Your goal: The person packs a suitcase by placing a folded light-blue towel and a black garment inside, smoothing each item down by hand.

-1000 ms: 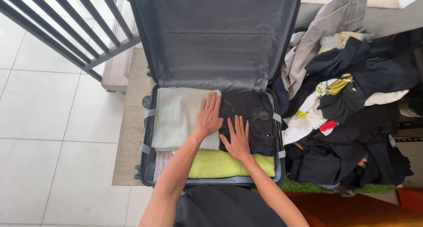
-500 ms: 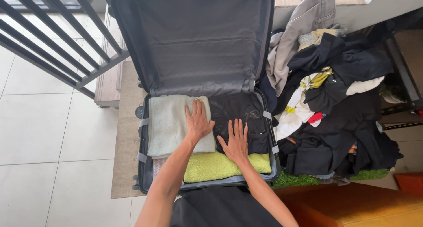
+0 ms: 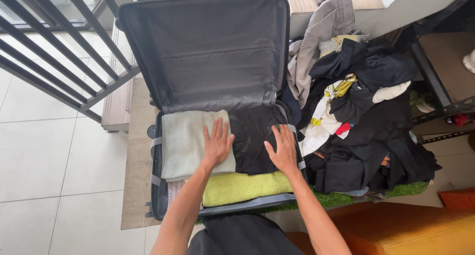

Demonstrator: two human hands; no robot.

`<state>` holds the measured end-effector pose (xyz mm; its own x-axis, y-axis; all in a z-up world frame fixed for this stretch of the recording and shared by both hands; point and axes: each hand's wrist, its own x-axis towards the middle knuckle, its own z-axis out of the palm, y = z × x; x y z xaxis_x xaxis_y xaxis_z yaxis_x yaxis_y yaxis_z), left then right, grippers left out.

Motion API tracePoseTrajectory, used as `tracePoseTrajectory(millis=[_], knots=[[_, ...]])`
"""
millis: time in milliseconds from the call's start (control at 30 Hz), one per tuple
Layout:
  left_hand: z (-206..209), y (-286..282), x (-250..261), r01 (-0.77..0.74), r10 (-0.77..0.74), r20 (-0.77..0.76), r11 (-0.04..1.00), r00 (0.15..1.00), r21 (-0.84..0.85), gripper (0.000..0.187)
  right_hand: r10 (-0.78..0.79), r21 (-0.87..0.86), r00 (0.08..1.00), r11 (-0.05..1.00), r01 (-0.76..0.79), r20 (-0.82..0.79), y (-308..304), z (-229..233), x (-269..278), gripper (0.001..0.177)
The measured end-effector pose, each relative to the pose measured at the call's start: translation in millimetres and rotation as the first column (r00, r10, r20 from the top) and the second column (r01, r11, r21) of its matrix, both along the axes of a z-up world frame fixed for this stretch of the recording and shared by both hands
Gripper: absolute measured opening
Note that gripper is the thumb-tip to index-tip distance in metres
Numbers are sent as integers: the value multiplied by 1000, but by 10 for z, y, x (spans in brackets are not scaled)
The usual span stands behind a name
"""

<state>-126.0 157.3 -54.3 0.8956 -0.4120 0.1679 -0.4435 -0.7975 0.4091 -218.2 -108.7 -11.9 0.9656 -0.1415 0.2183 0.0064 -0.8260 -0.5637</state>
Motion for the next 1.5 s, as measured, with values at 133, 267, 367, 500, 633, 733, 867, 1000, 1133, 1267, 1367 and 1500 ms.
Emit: tracePoseTrajectory(millis=[133,267,367,500,633,733,867,1000,1133,1267,1367,1500], knots=[[183,-206,-374,-64,41,120,980,992,190,78,93,-173,996,981,-92,-4,-107,-279,29,75],[252,-296,-455,-78,66,87,987,994,139,86,64,-179,998,982,-61,11,-86,-472,20,71],[245,-302,-550,-76,71,81,995,994,58,87,56,-195,998,980,-48,36,-72,-482,33,66],[272,-351,-732,-56,49,93,995,994,82,84,59,-172,994,984,-42,96,-59,-430,36,59],[280,-344,-751,-32,15,110,987,994,158,66,4,-29,981,1000,2,192,-38,-406,32,49],[230,-303,-709,-20,5,99,988,995,151,61,-15,2,980,1000,14,200,-51,-458,41,45],[202,-278,-663,-2,2,2,993,1000,120,69,-19,-84,980,996,36,199,-73,-532,78,40],[282,-252,-651,6,-5,-9,998,1000,70,75,-26,-75,985,996,39,170,-69,-454,83,42],[378,-262,-701,13,-13,-53,1000,998,-2,86,8,-82,989,997,4,148,-40,-362,30,57],[467,-299,-665,-13,12,-42,1000,999,-22,98,30,-142,988,990,-8,154,-37,-337,75,61],[509,-329,-663,-82,79,-96,996,992,-34,89,41,-175,991,984,-18,126,-42,-311,69,61],[510,-531,-552,-205,206,-168,979,964,23,60,-1,-132,998,991,10,64,19,-138,150,65]])
